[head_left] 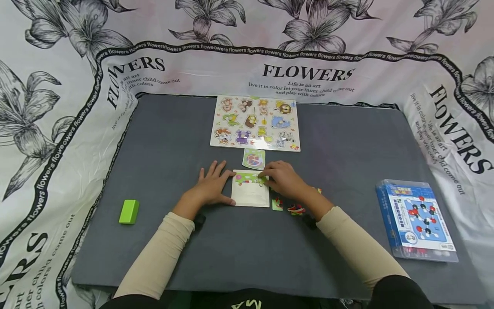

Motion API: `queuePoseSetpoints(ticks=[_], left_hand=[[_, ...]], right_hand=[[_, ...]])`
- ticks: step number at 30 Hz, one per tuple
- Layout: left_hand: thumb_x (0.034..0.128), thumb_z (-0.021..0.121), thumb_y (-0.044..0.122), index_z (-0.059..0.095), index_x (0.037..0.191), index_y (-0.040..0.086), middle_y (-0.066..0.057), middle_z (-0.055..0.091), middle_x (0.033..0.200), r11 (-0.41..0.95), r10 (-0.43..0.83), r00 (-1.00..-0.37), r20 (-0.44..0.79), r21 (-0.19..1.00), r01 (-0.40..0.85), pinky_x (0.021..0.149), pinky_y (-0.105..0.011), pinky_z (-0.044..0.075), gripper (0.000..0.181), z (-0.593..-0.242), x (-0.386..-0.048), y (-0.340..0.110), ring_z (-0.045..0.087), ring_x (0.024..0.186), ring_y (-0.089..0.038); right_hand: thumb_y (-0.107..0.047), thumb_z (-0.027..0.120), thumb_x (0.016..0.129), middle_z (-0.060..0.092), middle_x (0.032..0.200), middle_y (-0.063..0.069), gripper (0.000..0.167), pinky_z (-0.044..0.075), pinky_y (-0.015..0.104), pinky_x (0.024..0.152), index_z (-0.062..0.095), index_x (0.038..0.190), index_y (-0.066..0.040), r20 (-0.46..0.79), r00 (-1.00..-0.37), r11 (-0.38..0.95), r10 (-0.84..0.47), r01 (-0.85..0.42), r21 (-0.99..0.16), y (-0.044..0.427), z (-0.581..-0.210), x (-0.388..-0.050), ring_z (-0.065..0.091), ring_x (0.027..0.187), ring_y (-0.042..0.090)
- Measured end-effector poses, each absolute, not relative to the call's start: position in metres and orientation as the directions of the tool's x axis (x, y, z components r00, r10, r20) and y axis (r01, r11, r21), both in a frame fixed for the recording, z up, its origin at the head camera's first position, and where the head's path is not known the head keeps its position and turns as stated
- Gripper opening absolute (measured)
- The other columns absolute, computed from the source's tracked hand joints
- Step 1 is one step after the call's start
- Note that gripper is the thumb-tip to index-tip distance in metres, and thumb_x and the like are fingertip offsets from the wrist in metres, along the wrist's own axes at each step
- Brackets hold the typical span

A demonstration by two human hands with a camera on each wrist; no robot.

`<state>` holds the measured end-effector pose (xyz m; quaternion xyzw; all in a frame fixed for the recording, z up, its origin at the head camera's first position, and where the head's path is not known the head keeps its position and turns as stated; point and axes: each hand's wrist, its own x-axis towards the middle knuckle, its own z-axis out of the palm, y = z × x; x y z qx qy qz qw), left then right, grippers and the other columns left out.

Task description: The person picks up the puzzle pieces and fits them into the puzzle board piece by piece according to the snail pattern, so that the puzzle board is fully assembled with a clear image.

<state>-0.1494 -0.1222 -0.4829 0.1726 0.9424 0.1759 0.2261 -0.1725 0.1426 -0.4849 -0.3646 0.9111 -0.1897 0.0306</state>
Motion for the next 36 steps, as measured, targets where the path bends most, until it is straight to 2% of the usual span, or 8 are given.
queuePoseSetpoints(ticks=[7,13,18,24,26,30,36], left_hand=[[0.0740,0.079,0.054,0.035,0.150,0.023,-0.013,0.002,0.163,0.878,0.412,-0.833,-0.370,0.407,0.254,0.113,-0.068,0.002,0.093,-0.483,-0.151,-0.122,-0.006,0.149,-0.037],[0.0745,0.079,0.054,0.034,0.150,0.022,-0.013,0.002,0.163,0.870,0.430,-0.822,-0.373,0.413,0.268,0.113,-0.068,0.002,0.093,-0.481,-0.153,-0.118,-0.007,0.149,-0.037],[0.0740,0.080,0.052,0.035,0.150,0.022,-0.013,0.002,0.163,0.882,0.410,-0.828,-0.383,0.397,0.253,0.112,-0.068,0.002,0.093,-0.482,-0.151,-0.121,-0.006,0.149,-0.037],[0.0750,0.079,0.053,0.034,0.150,0.022,-0.013,0.001,0.163,0.875,0.417,-0.824,-0.384,0.416,0.249,0.112,-0.068,0.001,0.093,-0.482,-0.150,-0.125,-0.008,0.149,-0.037],[0.0748,0.079,0.053,0.034,0.150,0.022,-0.013,0.001,0.163,0.869,0.423,-0.824,-0.377,0.425,0.252,0.112,-0.068,0.001,0.093,-0.481,-0.150,-0.123,-0.008,0.149,-0.037],[0.0743,0.080,0.052,0.034,0.150,0.022,-0.013,0.001,0.163,0.876,0.415,-0.823,-0.388,0.415,0.246,0.112,-0.068,0.001,0.093,-0.481,-0.150,-0.122,-0.007,0.149,-0.037],[0.0746,0.079,0.052,0.034,0.150,0.023,-0.013,0.001,0.163,0.879,0.411,-0.824,-0.390,0.409,0.245,0.113,-0.068,0.001,0.093,-0.481,-0.149,-0.123,-0.007,0.149,-0.037]], right_hand=[[-0.015,0.075,0.085,0.066,0.110,0.008,0.023,0.040,0.051,0.098,0.075,0.108,-0.014,0.110,-0.760,0.719,-0.641,-0.644,-0.263,0.138,-0.486,-0.165,0.056,0.109,0.029],[-0.008,0.072,0.087,0.066,0.106,0.007,0.023,0.039,0.049,0.100,0.076,0.109,-0.012,0.112,-0.781,0.760,-0.615,-0.624,-0.182,0.135,-0.482,-0.158,0.056,0.107,0.029],[-0.010,0.072,0.088,0.065,0.099,0.003,0.022,0.040,0.047,0.098,0.076,0.109,-0.015,0.122,-0.753,0.730,-0.646,-0.657,-0.190,0.132,-0.484,-0.159,0.058,0.102,0.027],[-0.012,0.070,0.090,0.066,0.100,0.002,0.021,0.041,0.047,0.098,0.077,0.108,-0.019,0.085,-0.745,0.734,-0.661,-0.666,-0.131,0.128,-0.483,-0.161,0.059,0.103,0.027],[-0.010,0.069,0.090,0.065,0.104,0.003,0.022,0.040,0.048,0.100,0.076,0.110,-0.018,0.038,-0.765,0.752,-0.643,-0.640,-0.158,0.130,-0.480,-0.162,0.057,0.106,0.028],[-0.008,0.065,0.092,0.064,0.115,0.007,0.030,0.037,0.051,0.104,0.070,0.121,-0.014,-0.065,-0.775,0.754,-0.628,-0.586,-0.297,0.134,-0.475,-0.164,0.057,0.111,0.030],[-0.014,0.067,0.092,0.061,0.126,0.011,0.036,0.030,0.055,0.109,0.064,0.128,-0.012,-0.097,-0.784,0.742,-0.613,-0.530,-0.411,0.152,-0.473,-0.160,0.051,0.123,0.033]])
